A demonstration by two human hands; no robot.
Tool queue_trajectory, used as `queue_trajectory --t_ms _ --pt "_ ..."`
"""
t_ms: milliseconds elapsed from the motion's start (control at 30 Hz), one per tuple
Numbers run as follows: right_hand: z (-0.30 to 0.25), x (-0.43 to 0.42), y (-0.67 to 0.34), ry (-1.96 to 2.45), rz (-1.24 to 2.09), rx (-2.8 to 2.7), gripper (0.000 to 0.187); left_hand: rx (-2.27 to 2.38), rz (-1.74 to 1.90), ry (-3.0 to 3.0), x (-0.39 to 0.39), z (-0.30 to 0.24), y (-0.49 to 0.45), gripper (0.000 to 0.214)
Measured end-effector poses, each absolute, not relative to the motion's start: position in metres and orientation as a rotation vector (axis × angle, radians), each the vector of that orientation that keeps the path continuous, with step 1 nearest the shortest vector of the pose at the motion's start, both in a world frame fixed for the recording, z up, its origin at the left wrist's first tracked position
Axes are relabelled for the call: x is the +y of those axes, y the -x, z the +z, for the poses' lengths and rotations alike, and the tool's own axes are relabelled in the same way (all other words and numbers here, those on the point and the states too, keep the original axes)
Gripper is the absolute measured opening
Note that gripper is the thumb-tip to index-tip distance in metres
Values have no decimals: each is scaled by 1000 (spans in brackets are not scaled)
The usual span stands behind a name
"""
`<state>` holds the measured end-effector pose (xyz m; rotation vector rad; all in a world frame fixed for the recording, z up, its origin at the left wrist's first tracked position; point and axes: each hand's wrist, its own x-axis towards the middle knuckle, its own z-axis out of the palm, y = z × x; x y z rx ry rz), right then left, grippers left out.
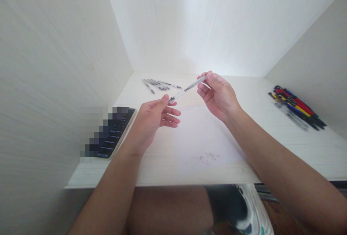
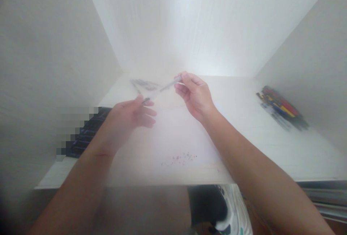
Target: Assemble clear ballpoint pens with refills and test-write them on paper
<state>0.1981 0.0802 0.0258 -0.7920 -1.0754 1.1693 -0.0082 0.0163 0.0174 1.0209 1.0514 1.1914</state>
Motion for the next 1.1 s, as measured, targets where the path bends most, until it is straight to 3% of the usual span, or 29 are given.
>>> queue_trajectory --t_ms 733,933,1100 --pt "27 77 -195 841 1207 -1087 43 1276 1438 -1143 2 32 -1 15" --pt "24 80 -196 814 1215 -1035 42 1083 1481 -997 14 22 3 18" --pt "23 80 -196 787 1226 -1044 39 931 1235 -845 21 18 11 25"
